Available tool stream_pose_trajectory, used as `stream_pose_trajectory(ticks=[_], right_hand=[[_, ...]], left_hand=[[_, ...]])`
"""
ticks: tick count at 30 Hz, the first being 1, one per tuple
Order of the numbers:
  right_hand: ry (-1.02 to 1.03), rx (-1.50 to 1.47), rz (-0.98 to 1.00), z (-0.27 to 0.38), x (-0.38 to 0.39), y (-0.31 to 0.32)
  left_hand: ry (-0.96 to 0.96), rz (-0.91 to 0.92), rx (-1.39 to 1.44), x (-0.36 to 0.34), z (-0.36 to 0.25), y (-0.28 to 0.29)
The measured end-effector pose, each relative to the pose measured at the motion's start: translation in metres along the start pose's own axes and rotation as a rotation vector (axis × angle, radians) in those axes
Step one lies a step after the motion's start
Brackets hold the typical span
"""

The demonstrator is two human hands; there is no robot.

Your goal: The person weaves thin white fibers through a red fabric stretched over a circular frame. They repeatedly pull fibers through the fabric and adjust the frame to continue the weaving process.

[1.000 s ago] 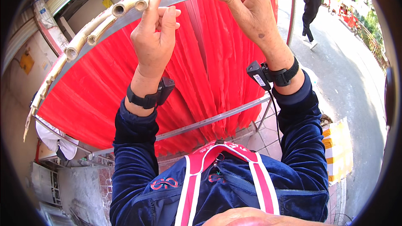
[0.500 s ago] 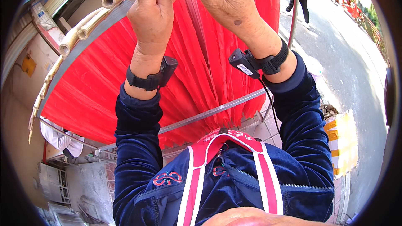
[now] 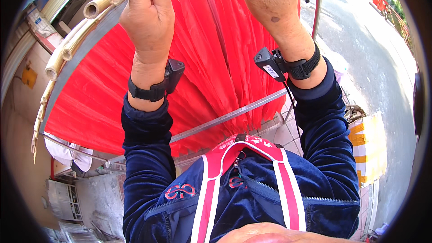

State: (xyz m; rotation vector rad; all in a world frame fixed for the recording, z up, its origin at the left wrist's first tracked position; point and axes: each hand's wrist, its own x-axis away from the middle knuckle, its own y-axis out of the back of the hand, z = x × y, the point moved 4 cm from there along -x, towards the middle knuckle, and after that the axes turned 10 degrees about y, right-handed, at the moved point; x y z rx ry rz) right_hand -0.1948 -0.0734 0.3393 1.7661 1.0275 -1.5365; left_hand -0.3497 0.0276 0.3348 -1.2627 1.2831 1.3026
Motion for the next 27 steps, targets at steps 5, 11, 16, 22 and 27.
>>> stream_pose_trajectory(ticks=[5,11,16,22,27], right_hand=[[0.027,-0.115,-0.098,0.0,0.036,0.003],[-0.394,-0.03,-0.057,-0.051,0.118,-0.025],[-0.624,0.187,0.181,-0.101,0.154,-0.049],[-0.649,0.387,0.257,-0.128,0.172,-0.056],[-0.664,0.445,0.285,-0.147,0.182,-0.046]], left_hand=[[-0.006,-0.075,0.125,0.031,0.014,-0.002],[0.715,-0.037,0.193,0.109,0.072,-0.041],[0.743,0.077,-0.136,0.122,0.118,-0.059],[0.673,0.189,-0.304,0.13,0.139,-0.069],[0.678,0.128,-0.252,0.135,0.144,-0.065]])
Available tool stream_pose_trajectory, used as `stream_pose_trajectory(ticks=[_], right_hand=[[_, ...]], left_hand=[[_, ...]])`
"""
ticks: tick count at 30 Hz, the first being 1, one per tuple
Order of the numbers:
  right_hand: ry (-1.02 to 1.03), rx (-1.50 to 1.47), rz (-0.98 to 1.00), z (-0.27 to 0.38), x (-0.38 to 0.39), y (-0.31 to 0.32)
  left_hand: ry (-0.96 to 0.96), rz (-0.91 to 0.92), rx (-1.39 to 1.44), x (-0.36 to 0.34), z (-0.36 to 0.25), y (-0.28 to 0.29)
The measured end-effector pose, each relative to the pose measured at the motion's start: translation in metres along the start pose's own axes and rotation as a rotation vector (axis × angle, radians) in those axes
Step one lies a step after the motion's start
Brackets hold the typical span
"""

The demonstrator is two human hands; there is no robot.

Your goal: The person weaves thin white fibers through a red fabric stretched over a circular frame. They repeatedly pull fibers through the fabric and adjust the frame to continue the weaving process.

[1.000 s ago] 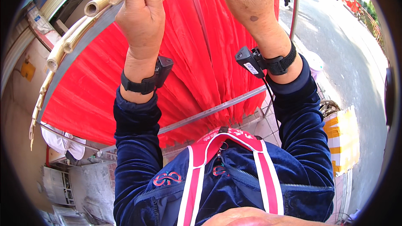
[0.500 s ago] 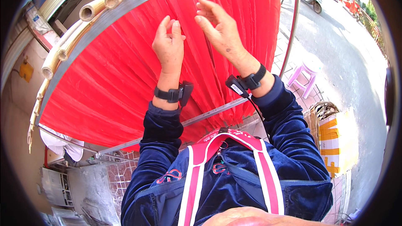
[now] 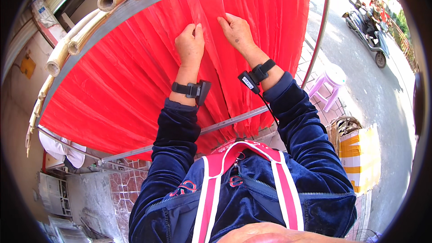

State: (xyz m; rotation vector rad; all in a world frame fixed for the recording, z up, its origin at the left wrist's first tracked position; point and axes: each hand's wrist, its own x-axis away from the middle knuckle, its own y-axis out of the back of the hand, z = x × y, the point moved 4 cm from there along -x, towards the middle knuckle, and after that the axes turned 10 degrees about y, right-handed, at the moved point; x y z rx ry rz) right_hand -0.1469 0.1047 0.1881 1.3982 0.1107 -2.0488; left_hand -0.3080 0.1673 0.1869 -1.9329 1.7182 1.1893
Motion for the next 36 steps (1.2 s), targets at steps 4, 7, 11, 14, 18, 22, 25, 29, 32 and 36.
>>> stream_pose_trajectory(ticks=[4,7,11,14,18,22,25,29,32,36], right_hand=[[-0.031,-0.019,-0.067,-0.014,0.001,0.013],[-0.007,-0.061,-0.12,-0.016,-0.002,0.021],[-0.045,-0.062,-0.099,-0.018,-0.003,0.021],[-0.032,0.017,-0.052,-0.02,0.006,0.005],[-0.087,0.044,0.074,-0.032,0.035,-0.034],[-0.176,-0.007,0.107,-0.049,0.07,-0.055],[-0.209,0.02,0.095,-0.063,0.083,-0.054],[-0.235,-0.02,0.061,-0.081,0.084,-0.048],[-0.247,-0.073,0.007,-0.091,0.083,-0.043],[-0.288,-0.124,-0.036,-0.104,0.08,-0.026]], left_hand=[[0.019,-0.074,0.063,-0.003,0.004,0.019],[0.088,-0.057,0.046,-0.004,0.006,0.033],[0.204,-0.079,0.163,0.0,0.013,0.041],[0.068,-0.148,0.039,0.001,0.014,0.034],[-0.003,-0.052,-0.132,0.026,0.025,0.001],[0.141,0.155,-0.247,0.058,0.051,-0.029],[0.111,0.059,-0.106,0.074,0.063,-0.032],[0.267,0.138,-0.097,0.07,0.091,-0.024],[0.254,0.09,-0.093,0.067,0.097,-0.01],[0.213,0.024,-0.133,0.068,0.094,0.009]])
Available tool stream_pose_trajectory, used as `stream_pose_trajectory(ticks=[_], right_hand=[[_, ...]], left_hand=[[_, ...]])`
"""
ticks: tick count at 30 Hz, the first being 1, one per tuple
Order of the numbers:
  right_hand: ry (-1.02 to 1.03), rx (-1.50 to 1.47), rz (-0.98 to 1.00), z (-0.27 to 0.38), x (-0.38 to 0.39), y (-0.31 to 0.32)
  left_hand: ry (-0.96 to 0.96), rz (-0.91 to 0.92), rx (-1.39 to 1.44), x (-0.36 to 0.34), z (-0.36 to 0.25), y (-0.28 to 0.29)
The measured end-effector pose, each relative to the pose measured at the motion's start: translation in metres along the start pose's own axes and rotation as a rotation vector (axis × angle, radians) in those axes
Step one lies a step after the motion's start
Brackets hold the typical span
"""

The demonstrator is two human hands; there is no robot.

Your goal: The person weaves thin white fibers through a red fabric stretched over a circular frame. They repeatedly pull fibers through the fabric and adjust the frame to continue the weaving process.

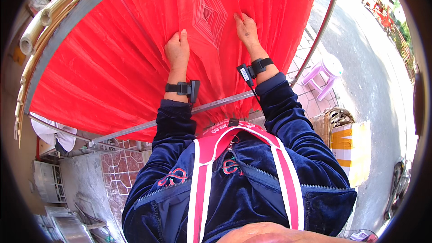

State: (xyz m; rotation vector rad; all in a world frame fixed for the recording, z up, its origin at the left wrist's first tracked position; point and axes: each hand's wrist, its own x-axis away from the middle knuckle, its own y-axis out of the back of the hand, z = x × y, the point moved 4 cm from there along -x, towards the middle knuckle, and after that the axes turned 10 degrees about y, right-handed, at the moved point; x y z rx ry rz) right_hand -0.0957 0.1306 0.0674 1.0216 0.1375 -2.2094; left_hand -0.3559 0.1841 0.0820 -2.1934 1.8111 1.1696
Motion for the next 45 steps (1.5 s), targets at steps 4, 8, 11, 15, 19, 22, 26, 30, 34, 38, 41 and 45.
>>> stream_pose_trajectory(ticks=[4,8,11,15,19,22,26,30,34,38,41,45], right_hand=[[-0.035,-0.021,-0.074,-0.002,-0.004,0.011],[-0.076,-0.034,-0.078,0.001,-0.001,-0.001],[-0.058,0.032,0.005,0.0,0.008,-0.019],[-0.026,0.133,0.206,-0.012,0.039,-0.05],[-0.055,0.171,0.302,-0.032,0.077,-0.063],[-0.082,0.187,0.305,-0.048,0.09,-0.058],[-0.122,0.207,0.22,-0.068,0.082,-0.04],[-0.15,0.21,0.166,-0.081,0.08,-0.027],[-0.136,0.227,0.132,-0.089,0.074,-0.016],[-0.18,0.221,0.084,-0.097,0.069,-0.001],[-0.198,0.232,0.049,-0.098,0.068,0.007],[-0.218,0.249,0.018,-0.094,0.07,0.011]], left_hand=[[0.069,0.034,-0.03,-0.004,0.003,0.016],[0.022,0.007,-0.029,-0.001,0.0,0.018],[-0.025,0.03,0.026,0.004,-0.001,0.006],[-0.005,0.097,-0.042,0.016,0.011,-0.021],[0.068,0.249,-0.191,0.044,0.035,-0.059],[0.11,0.272,-0.156,0.057,0.058,-0.072],[0.105,0.217,-0.115,0.049,0.082,-0.068],[0.157,0.241,-0.084,0.044,0.093,-0.064],[0.203,0.252,-0.048,0.04,0.101,-0.054],[0.259,0.211,-0.023,0.035,0.111,-0.037],[0.269,0.181,-0.036,0.036,0.113,-0.025],[0.287,0.177,-0.057,0.042,0.111,-0.013]])
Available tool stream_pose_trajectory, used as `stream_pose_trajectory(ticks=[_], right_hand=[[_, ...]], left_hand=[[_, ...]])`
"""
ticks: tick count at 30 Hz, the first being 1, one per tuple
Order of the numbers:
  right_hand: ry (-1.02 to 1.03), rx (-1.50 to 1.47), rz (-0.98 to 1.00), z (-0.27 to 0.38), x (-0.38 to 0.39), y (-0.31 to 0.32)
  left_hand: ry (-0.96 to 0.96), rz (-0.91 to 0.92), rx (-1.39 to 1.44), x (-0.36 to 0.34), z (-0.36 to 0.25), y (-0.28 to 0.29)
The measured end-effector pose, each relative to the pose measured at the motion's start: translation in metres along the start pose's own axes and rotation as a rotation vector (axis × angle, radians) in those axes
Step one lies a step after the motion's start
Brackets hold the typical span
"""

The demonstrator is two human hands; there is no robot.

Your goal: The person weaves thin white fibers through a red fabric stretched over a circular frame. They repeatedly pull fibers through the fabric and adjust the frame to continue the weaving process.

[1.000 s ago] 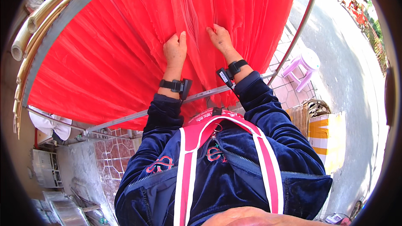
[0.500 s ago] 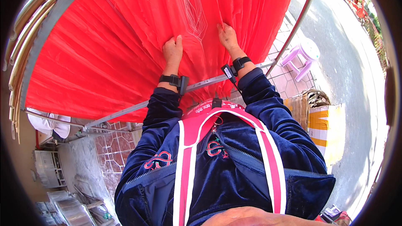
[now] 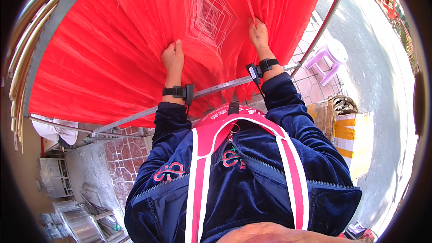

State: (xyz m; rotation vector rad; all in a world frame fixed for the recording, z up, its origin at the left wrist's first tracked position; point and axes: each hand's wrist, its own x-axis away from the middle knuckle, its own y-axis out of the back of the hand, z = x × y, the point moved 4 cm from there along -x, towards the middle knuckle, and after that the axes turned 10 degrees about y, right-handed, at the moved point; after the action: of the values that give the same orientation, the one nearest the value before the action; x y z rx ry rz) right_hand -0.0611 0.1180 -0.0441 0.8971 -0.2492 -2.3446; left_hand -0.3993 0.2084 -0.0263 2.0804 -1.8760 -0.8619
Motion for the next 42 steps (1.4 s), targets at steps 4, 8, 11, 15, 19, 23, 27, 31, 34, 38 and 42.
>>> stream_pose_trajectory(ticks=[4,8,11,15,19,23,27,31,34,38,42], right_hand=[[0.018,-0.015,-0.079,0.008,0.005,0.005],[0.009,0.025,-0.089,0.012,0.009,0.008],[0.015,0.029,-0.103,0.01,0.008,0.01],[0.037,0.017,-0.129,0.004,0.001,0.018],[0.012,0.0,-0.1,0.001,0.0,0.012],[-0.008,0.013,0.066,0.004,0.016,-0.018],[0.019,0.105,0.326,-0.003,0.051,-0.045],[0.031,0.132,0.439,-0.008,0.071,-0.062],[0.09,0.087,0.271,-0.005,0.074,-0.062],[0.259,-0.085,0.041,-0.015,0.092,-0.031],[0.017,-0.231,0.277,-0.047,0.133,-0.02]], left_hand=[[0.002,-0.033,0.003,0.009,-0.001,0.012],[-0.031,-0.068,0.055,0.02,0.001,0.021],[-0.033,-0.09,0.079,0.023,0.003,0.025],[-0.003,-0.105,0.125,0.025,0.006,0.026],[-0.027,-0.11,0.109,0.023,0.006,0.024],[-0.043,-0.03,0.09,0.024,0.007,-0.002],[-0.166,0.071,-0.192,0.04,0.008,-0.063],[-0.154,0.259,-0.368,0.056,0.032,-0.113],[-0.11,0.333,-0.385,0.054,0.054,-0.129],[-0.034,0.354,-0.322,0.043,0.081,-0.133],[-0.031,0.304,-0.329,0.037,0.096,-0.127]])
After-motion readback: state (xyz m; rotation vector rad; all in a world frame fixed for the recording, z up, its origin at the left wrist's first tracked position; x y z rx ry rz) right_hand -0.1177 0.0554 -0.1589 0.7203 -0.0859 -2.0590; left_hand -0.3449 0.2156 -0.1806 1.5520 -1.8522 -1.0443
